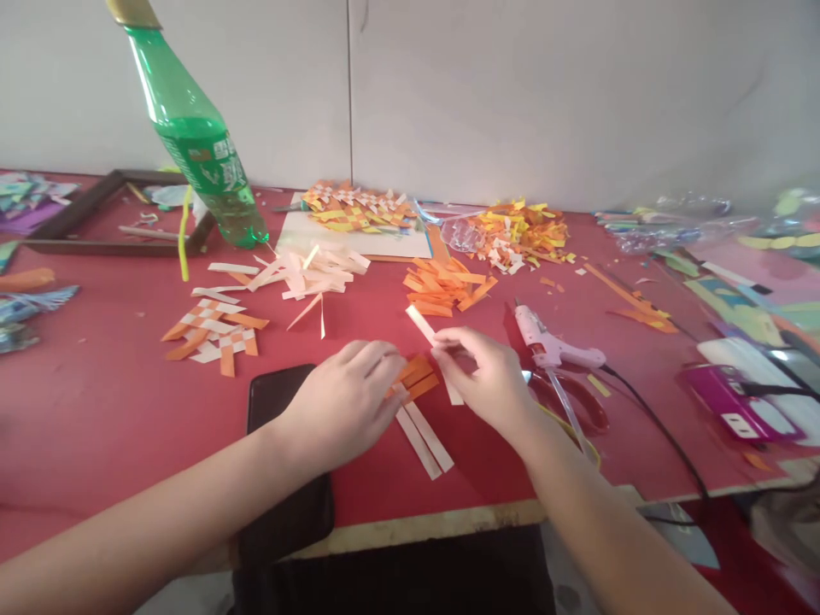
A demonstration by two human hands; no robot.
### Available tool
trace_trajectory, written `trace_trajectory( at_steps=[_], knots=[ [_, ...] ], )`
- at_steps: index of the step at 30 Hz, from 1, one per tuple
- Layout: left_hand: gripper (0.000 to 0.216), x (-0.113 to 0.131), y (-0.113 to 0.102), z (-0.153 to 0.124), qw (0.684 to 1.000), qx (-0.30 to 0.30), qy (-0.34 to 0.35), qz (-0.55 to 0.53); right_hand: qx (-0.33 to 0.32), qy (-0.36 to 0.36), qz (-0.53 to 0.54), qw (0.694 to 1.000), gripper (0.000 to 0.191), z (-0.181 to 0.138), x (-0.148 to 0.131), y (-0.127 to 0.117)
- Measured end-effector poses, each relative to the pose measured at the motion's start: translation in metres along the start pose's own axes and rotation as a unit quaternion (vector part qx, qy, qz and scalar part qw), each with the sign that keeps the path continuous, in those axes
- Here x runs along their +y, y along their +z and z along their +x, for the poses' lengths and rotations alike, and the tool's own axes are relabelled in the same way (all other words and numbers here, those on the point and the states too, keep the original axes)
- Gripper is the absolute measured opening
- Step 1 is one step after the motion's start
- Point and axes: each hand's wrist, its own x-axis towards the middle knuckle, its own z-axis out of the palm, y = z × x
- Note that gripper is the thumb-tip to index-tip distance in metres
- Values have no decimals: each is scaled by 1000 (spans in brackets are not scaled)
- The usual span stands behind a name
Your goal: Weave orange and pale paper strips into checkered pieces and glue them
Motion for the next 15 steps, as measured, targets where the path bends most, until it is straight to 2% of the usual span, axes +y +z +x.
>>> trace_trajectory(
  at_steps=[3, 6, 11, 15],
  knots=[
    [34, 0, -2, 13, 992, -83, -90, 5, 0, 6, 9, 1000, 22, -2, 9, 4],
    [43, -3, 1, 20, 984, -127, -119, -24, -14, 1, 5, 1000, 22, -5, 8, 4],
    [30, -15, 7, 18, 980, -97, -87, -148, -17, -16, 14, 1000, 23, -6, 2, 3],
    [22, -19, 10, 15, 978, -76, -58, -184, -31, -37, 22, 999, 20, -5, 2, 3]
  ],
)
